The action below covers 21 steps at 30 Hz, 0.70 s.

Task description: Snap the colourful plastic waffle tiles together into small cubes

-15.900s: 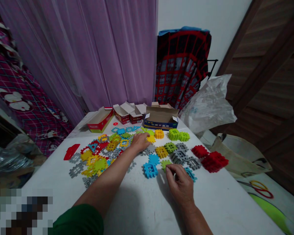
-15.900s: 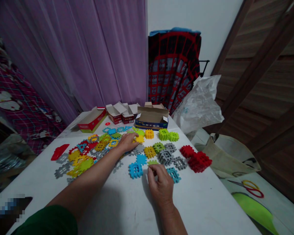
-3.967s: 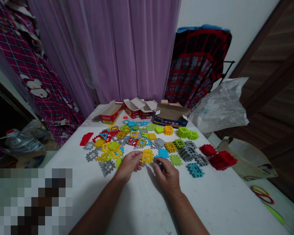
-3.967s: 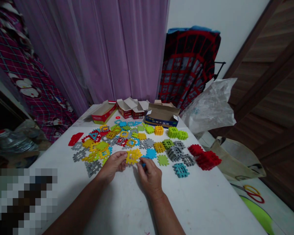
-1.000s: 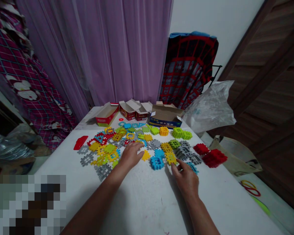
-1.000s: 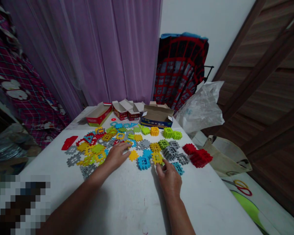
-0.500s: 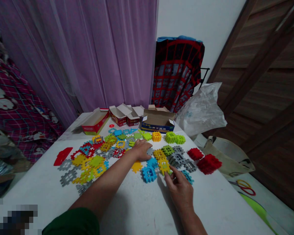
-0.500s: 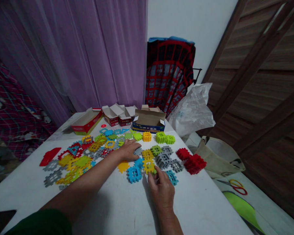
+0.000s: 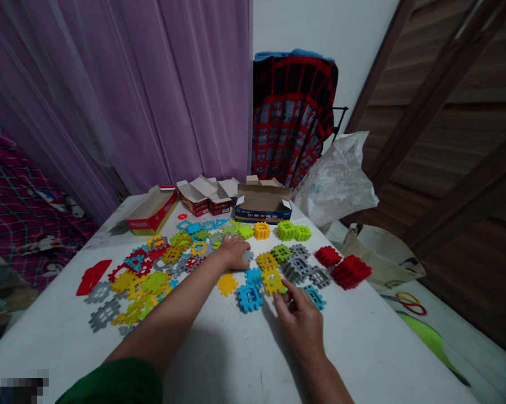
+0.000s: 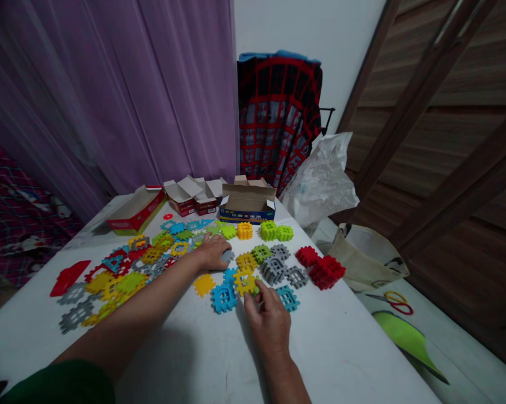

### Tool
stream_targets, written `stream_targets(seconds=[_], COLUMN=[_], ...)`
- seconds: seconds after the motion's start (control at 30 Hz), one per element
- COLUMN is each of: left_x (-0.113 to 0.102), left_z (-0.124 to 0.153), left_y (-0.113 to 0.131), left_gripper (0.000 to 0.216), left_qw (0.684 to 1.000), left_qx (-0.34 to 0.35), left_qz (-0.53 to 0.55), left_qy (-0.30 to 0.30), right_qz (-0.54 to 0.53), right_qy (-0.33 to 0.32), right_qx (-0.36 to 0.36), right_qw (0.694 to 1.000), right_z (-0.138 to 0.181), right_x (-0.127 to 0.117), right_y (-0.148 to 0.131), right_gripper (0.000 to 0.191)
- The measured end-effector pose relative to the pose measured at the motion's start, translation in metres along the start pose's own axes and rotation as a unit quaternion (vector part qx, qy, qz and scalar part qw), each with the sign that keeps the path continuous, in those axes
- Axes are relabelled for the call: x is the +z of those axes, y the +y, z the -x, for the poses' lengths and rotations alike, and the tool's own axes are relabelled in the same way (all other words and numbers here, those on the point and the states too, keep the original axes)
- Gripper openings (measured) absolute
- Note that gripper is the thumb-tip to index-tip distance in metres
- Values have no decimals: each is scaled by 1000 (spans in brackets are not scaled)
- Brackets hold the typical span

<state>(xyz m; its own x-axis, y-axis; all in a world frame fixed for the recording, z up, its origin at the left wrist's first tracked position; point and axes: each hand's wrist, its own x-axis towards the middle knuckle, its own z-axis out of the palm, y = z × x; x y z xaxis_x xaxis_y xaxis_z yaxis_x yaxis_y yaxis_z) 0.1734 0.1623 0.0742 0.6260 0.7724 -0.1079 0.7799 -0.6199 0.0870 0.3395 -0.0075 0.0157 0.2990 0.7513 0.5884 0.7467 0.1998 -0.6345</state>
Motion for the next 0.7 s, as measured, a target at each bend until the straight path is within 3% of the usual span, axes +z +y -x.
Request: stream_targets(seconds=[0.7], left_x=[-19], left_z=[-5], left_y=[1], left_gripper=[47], left_qw=[990], left_qx=[-9], left_qz=[-109], left_qy=[-89], right_qz=[-20], right_qy=[-18], right_qx=[7], right_qw=[1000], right_z=[2], right_x=[1], right_y=[-5], right_gripper=[33])
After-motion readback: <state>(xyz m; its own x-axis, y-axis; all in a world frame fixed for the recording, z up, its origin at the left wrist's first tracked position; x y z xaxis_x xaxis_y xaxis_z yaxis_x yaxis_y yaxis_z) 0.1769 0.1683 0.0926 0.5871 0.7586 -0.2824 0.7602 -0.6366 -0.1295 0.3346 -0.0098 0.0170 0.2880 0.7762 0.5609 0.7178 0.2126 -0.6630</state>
